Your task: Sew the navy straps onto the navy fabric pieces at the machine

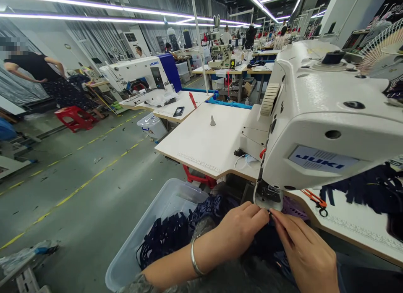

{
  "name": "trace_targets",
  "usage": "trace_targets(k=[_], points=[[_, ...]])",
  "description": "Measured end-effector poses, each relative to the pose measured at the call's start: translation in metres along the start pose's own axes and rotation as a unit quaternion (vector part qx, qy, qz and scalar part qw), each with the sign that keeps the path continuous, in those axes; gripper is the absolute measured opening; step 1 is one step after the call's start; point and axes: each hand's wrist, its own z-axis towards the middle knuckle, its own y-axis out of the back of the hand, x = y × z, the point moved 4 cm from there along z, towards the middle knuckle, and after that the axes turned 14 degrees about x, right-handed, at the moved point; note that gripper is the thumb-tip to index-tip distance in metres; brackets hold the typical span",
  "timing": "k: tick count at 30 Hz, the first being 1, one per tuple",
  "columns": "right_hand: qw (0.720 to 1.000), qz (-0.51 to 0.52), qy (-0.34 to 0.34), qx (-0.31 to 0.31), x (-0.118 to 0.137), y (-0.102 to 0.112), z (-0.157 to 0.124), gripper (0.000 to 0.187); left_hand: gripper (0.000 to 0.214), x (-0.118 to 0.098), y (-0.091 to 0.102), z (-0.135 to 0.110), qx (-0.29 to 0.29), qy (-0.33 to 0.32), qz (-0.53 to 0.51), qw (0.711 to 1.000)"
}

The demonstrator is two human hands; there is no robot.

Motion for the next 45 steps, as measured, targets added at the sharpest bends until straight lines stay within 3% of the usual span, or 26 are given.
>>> trace_targets(k=[6, 11, 14, 20, 26, 30, 36, 40, 45], points=[[0.999, 0.042, 0.01, 0.026, -0.005, -0.005, 0.0, 0.021, 0.02, -0.006, 0.002, -0.002, -0.008, -0.036, 0.12, 0.992], [0.999, -0.049, 0.007, 0.002, 0.004, -0.003, -0.003, 0.02, 0.022, -0.01, -0.004, 0.0, -0.032, -0.032, 0.195, 0.98], [0.998, -0.062, -0.005, 0.012, 0.002, -0.004, -0.005, 0.022, 0.023, -0.009, -0.004, -0.001, -0.042, -0.016, 0.173, 0.984], [0.994, 0.086, -0.025, 0.069, -0.012, -0.005, -0.001, 0.022, 0.024, -0.006, 0.004, -0.002, -0.026, -0.057, 0.141, 0.988], [0.998, 0.02, -0.061, 0.024, 0.001, -0.007, 0.0, 0.022, 0.016, -0.01, 0.0, 0.001, -0.046, -0.05, 0.223, 0.973], [0.99, 0.111, -0.046, 0.07, -0.002, -0.013, -0.004, 0.025, 0.02, -0.01, -0.003, -0.001, -0.006, -0.024, 0.179, 0.983], [0.967, 0.172, -0.127, 0.138, -0.022, -0.017, -0.012, 0.028, 0.016, -0.009, -0.005, -0.002, -0.031, 0.003, 0.131, 0.991], [0.98, 0.133, -0.109, 0.102, -0.017, -0.012, -0.006, 0.02, 0.01, -0.008, -0.006, 0.0, -0.065, 0.01, 0.129, 0.989], [0.976, 0.083, -0.199, 0.012, -0.019, -0.006, -0.009, 0.023, 0.012, -0.011, -0.013, 0.001, -0.073, 0.007, 0.104, 0.992]])
